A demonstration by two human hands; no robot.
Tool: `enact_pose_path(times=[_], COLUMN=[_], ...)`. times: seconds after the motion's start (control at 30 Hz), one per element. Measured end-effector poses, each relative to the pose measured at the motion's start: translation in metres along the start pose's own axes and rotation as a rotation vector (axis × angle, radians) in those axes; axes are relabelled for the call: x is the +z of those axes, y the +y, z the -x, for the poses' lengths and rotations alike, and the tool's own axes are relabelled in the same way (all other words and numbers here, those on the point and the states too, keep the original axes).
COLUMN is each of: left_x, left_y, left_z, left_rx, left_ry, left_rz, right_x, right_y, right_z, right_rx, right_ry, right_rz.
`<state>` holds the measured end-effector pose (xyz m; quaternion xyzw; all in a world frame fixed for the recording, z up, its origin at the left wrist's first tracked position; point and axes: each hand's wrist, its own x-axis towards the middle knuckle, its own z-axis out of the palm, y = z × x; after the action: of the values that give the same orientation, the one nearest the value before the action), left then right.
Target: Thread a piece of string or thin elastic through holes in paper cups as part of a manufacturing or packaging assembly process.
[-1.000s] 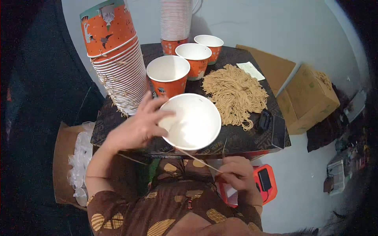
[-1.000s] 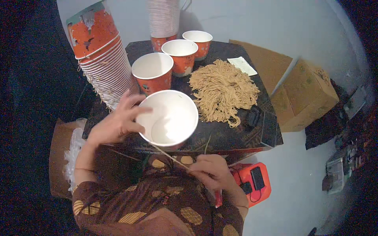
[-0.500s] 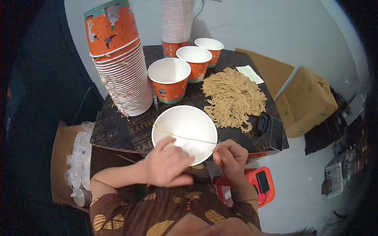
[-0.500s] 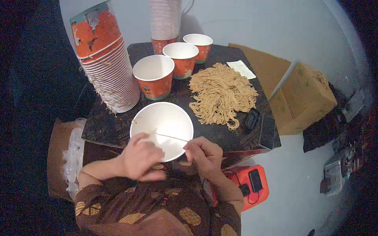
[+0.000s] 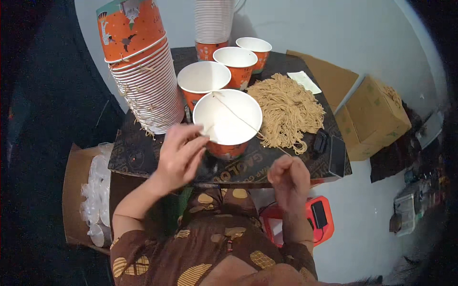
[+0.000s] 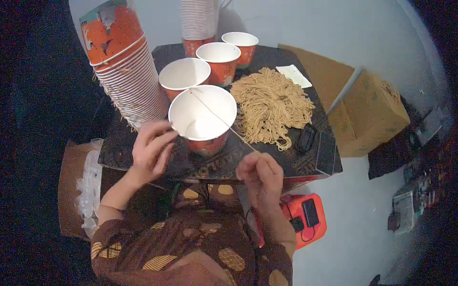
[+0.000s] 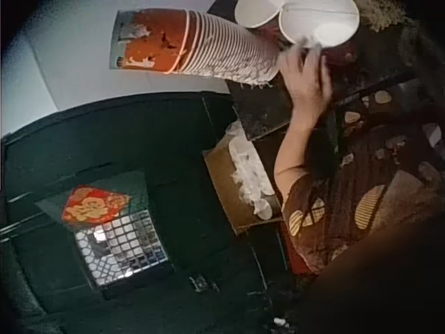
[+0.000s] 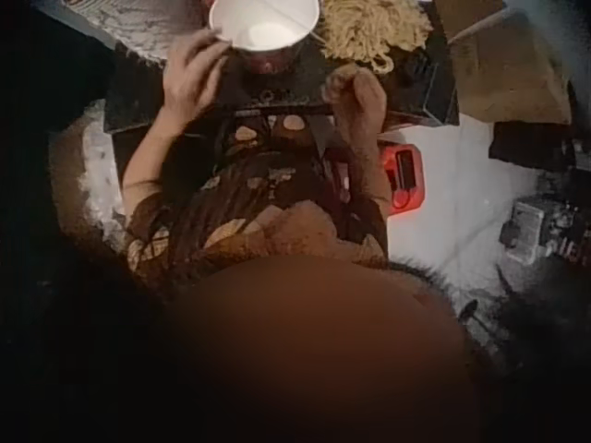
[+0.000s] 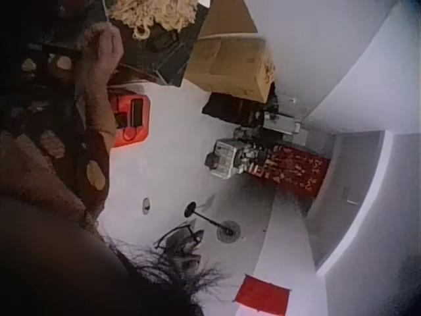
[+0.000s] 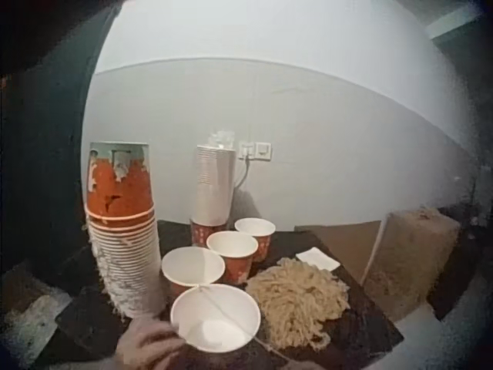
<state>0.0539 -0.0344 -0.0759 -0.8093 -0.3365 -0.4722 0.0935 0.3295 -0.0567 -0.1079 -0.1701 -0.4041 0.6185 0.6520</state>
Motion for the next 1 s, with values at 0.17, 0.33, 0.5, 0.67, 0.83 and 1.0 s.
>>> enact_pose_path(times=[0.17, 0.33, 0.5, 0.67, 0.83, 1.0], left_x=[0.034, 0.067, 0.083, 0.095, 0.084, 0.078], left_y=[0.051, 0.067, 0.085, 0.088, 0.083, 0.085], left_z=[0.021, 0.035, 0.033, 0.038, 0.043, 0.035], left_rx=[-0.226, -0.613, -0.629, -0.395, -0.451, -0.636], left_ry=[-0.14, -0.293, -0.266, -0.151, -0.292, -0.341], left_rz=[0.379, 0.711, 0.659, 0.558, 0.581, 0.688], right_x=[0.012, 0.023, 0.024, 0.001, -0.004, -0.017], right_y=[0.013, 0.021, 0.027, 0.041, 0.041, 0.044], right_z=[-0.007, -0.011, -0.007, 0.005, 0.011, 0.007], right_rx=[0.11, 0.088, 0.114, -0.019, -0.059, -0.046], right_ry=[-0.052, -0.055, -0.111, -0.062, 0.044, -0.003], right_rz=[-0.252, -0.299, -0.324, -0.239, -0.117, -0.119])
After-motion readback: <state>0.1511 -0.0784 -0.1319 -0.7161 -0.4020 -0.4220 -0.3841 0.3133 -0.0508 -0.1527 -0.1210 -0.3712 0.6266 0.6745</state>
